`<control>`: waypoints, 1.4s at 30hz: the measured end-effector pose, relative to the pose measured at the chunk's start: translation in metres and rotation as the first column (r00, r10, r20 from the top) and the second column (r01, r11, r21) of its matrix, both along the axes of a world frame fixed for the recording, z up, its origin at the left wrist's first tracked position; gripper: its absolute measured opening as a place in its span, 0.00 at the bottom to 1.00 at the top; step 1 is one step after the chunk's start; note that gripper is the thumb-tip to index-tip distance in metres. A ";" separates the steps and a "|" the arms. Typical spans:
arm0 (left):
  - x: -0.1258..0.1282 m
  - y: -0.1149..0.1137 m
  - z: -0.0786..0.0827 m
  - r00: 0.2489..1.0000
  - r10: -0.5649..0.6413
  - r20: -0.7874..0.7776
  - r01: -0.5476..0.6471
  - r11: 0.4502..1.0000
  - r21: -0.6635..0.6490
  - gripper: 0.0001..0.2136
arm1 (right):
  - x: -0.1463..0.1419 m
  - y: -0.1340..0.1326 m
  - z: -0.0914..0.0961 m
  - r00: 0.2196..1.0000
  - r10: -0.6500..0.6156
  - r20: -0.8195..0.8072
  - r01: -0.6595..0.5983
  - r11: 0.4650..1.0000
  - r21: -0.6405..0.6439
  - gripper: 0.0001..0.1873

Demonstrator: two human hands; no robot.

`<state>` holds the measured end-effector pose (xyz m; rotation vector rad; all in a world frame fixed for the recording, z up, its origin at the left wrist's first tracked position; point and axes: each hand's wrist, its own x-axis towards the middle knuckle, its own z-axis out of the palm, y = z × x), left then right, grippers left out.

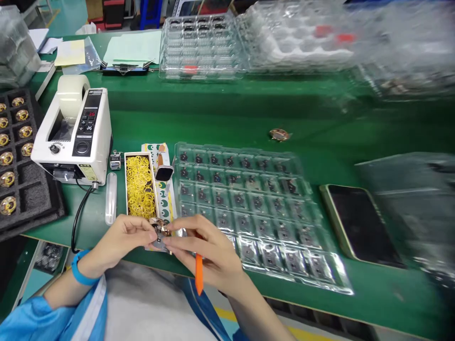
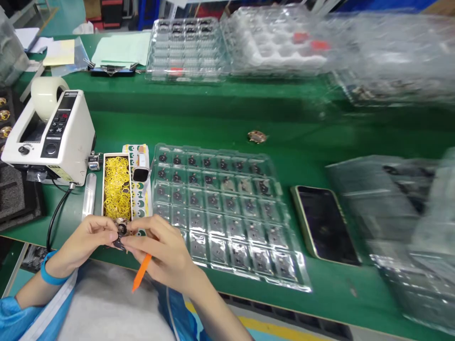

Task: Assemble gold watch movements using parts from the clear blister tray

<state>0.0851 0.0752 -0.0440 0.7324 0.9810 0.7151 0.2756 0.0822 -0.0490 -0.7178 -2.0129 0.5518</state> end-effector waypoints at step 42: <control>-0.001 -0.021 0.018 0.954 0.214 -0.212 0.046 0.591 0.805 0.07 | -0.011 -0.023 0.012 0.981 -0.192 -0.034 0.195 0.977 0.087 0.08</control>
